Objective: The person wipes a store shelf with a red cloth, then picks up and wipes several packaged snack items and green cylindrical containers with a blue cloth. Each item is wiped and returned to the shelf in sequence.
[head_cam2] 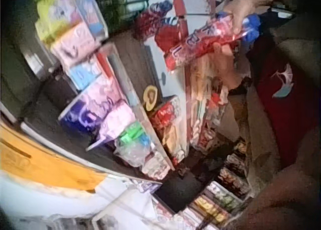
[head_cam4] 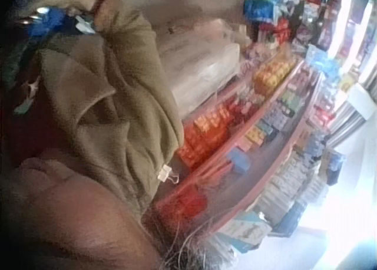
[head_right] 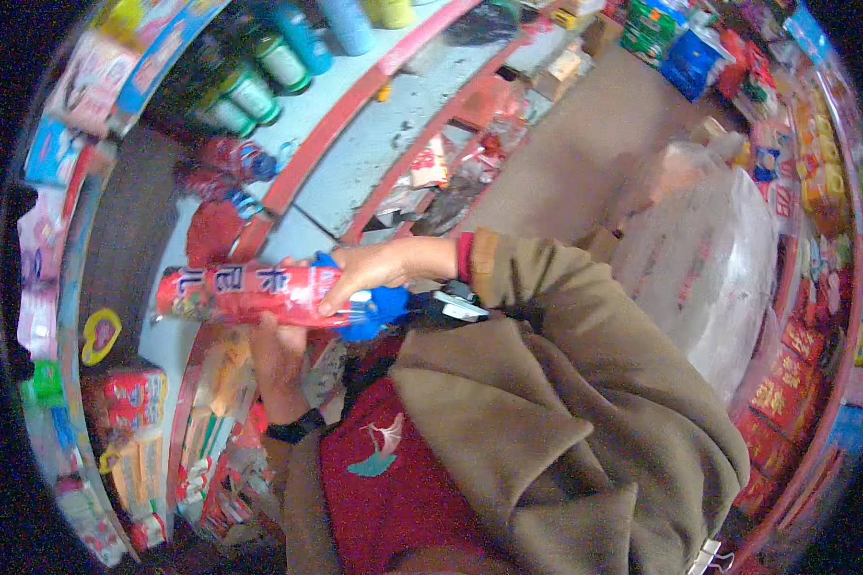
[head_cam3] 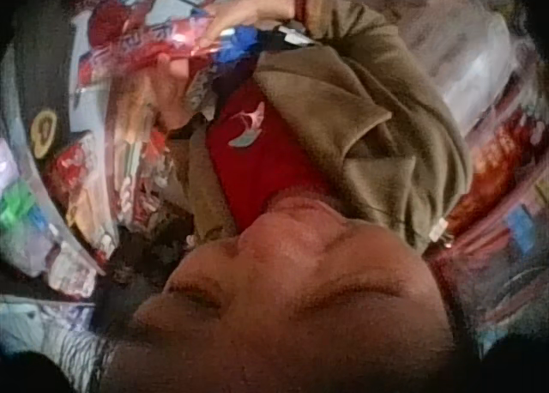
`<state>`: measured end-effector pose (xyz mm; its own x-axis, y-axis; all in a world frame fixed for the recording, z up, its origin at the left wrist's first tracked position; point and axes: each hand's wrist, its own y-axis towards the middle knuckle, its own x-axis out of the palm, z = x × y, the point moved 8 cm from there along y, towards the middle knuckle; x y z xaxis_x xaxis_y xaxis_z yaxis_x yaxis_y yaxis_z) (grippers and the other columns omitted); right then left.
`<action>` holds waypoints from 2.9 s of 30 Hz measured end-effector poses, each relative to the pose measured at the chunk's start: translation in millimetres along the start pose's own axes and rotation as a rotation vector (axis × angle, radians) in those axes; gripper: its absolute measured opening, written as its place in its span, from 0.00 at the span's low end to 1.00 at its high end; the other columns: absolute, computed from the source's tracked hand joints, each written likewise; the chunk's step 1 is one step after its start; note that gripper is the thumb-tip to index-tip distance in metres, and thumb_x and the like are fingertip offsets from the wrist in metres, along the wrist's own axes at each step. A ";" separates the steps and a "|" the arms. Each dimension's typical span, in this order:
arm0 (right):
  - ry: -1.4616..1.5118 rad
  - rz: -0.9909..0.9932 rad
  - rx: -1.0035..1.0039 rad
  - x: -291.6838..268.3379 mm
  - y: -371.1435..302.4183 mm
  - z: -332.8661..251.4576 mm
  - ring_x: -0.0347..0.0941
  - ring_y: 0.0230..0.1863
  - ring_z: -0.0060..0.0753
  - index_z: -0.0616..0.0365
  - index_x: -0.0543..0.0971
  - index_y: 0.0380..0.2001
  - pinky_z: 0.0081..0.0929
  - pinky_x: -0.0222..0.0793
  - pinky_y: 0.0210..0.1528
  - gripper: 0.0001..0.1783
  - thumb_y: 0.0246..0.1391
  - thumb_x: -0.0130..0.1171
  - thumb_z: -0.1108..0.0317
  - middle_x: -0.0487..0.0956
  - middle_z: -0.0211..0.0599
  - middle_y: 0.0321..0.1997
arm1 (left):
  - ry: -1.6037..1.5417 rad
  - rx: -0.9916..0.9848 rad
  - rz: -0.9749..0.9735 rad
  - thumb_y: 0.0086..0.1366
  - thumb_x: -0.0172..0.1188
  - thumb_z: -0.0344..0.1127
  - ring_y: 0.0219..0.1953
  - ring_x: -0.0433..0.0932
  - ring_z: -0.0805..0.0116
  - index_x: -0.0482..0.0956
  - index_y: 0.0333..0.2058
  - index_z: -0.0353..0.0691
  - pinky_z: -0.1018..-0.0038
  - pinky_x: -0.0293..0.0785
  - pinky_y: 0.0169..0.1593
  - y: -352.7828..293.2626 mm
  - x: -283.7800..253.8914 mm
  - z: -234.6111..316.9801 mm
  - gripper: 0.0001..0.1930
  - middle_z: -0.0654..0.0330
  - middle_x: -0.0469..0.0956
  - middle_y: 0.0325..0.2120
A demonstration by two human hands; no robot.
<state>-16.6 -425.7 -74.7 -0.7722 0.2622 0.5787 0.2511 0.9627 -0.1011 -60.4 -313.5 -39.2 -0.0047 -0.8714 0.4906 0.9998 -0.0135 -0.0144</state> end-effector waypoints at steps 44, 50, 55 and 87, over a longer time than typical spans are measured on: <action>-0.167 0.891 -0.217 -40.4 -84.3 -23.0 0.76 0.29 0.25 0.61 0.77 0.45 0.23 0.74 0.30 0.17 0.61 0.58 0.57 0.79 0.33 0.32 | 1.279 -0.140 0.783 0.49 0.65 0.50 0.32 0.84 0.57 0.84 0.32 0.36 0.63 0.78 0.39 -6.7 -453.5 241.8 0.21 0.50 0.83 0.27; -0.043 0.894 -0.191 -42.6 -85.0 -14.7 0.76 0.27 0.26 0.59 0.77 0.42 0.25 0.75 0.27 0.15 0.61 0.60 0.60 0.79 0.33 0.31 | 1.491 -0.224 0.680 0.52 0.63 0.56 0.40 0.83 0.50 0.85 0.36 0.36 0.60 0.76 0.44 8.2 -468.3 243.0 0.26 0.44 0.83 0.34; -0.057 0.882 -0.224 -47.4 -84.2 -15.5 0.77 0.29 0.27 0.60 0.77 0.44 0.26 0.76 0.30 0.15 0.61 0.60 0.60 0.79 0.33 0.33 | 1.808 -0.357 0.717 0.55 0.63 0.58 0.47 0.80 0.48 0.80 0.47 0.36 0.58 0.75 0.49 8.1 -417.0 251.2 0.31 0.42 0.80 0.44; 0.004 0.847 -0.239 -90.3 -114.9 -22.7 0.76 0.25 0.23 0.59 0.79 0.40 0.25 0.76 0.26 0.11 0.62 0.60 0.62 0.79 0.31 0.29 | 1.246 0.494 0.476 0.56 0.64 0.32 0.46 0.77 0.59 0.71 0.52 0.39 0.67 0.72 0.52 88.7 -153.8 173.0 0.24 0.51 0.78 0.43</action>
<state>37.6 -561.6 -97.0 -0.2692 0.8809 0.3892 0.8543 0.4050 -0.3258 32.4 -95.8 34.9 0.5742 -0.6030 -0.5539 0.8133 0.3424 0.4704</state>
